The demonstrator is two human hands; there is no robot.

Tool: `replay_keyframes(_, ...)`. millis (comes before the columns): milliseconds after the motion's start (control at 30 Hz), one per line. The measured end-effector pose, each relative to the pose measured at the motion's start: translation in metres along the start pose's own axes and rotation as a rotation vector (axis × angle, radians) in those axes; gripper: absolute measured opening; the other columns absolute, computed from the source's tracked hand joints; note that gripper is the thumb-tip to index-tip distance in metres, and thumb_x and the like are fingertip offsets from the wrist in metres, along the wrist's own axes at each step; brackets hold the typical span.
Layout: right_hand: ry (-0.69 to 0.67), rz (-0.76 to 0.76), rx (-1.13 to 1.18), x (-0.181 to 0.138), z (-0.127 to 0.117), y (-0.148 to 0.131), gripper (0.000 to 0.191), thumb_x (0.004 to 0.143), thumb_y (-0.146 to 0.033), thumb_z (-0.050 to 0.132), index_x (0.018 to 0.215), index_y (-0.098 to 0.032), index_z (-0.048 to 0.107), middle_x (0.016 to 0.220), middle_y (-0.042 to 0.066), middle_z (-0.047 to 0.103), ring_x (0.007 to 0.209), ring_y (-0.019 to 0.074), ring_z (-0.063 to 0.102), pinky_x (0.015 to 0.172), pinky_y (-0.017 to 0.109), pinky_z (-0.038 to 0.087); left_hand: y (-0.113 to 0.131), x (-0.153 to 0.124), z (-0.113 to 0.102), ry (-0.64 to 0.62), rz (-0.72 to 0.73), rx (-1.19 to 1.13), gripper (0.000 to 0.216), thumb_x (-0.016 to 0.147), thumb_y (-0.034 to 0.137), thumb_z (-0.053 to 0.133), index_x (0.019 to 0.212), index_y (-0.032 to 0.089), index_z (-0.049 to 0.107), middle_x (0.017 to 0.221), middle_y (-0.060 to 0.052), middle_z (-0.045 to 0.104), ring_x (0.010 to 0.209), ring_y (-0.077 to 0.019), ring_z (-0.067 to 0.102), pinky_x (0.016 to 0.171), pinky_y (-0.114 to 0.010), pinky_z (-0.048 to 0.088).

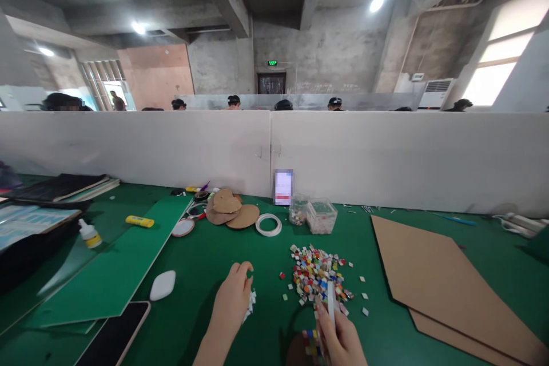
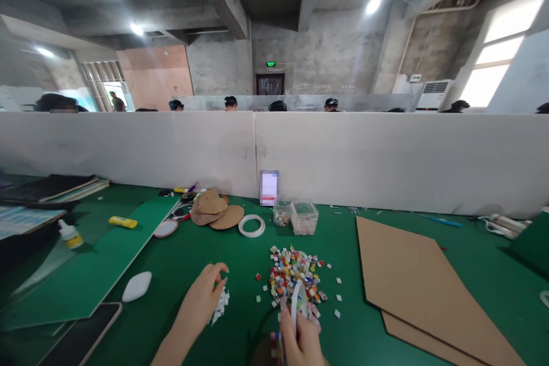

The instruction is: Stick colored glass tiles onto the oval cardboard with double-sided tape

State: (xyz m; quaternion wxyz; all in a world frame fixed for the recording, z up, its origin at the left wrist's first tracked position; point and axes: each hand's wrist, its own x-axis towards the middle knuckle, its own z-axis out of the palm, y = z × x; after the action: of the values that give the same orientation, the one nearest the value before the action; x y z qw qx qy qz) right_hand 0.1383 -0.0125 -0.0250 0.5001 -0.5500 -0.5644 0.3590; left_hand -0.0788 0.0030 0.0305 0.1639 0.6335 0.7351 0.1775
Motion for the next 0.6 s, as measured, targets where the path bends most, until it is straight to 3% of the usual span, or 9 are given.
replay_keyframes(100,-0.029,-0.012,0.004,-0.0002,0.0005,0.0005,0.059,0.071,-0.068,0.044,0.063,-0.013,0.063,0.045,0.001,0.046,0.045,0.0132,0.042,0.043,0.023,0.036,-0.0002,0.0011,-0.0003,-0.014,-0.008,-0.002,0.018,0.086,0.02,0.035,0.098,0.02,0.049,0.086,-0.003,0.054,0.052,-0.0098,0.047,0.044,-0.021,0.026)
replay_keyframes(233,0.025,-0.023,-0.015,-0.0017,0.0023,0.003,0.061,0.074,-0.066,0.041,0.071,-0.011,0.066,0.048,0.001,0.047,0.048,0.0137,0.042,0.046,0.024,0.037,0.0021,0.0015,-0.0035,-0.048,-0.038,0.046,0.019,0.089,0.025,0.033,0.089,0.019,0.05,0.065,0.0,0.053,0.049,-0.0115,0.046,0.042,-0.021,0.021)
replay_keyframes(333,-0.057,-0.024,-0.022,-0.0001,0.0004,0.0057,0.061,0.074,-0.067,0.042,0.07,-0.011,0.066,0.048,0.002,0.047,0.048,0.0142,0.043,0.046,0.024,0.037,0.0043,0.0003,-0.0049,-0.049,-0.045,0.078,0.024,0.09,0.029,0.029,0.084,0.019,0.05,0.06,0.0,0.051,0.047,-0.0122,0.046,0.042,-0.022,0.019)
replay_keyframes(600,-0.08,-0.04,-0.029,0.003,-0.0036,0.01,0.058,0.074,-0.065,0.043,0.071,-0.012,0.067,0.049,0.001,0.048,0.048,0.0141,0.045,0.046,0.023,0.04,0.0014,-0.0001,-0.0034,0.005,-0.015,0.026,0.018,0.087,0.023,0.034,0.094,0.02,0.05,0.082,-0.003,0.057,0.054,-0.0109,0.049,0.045,-0.021,0.026)
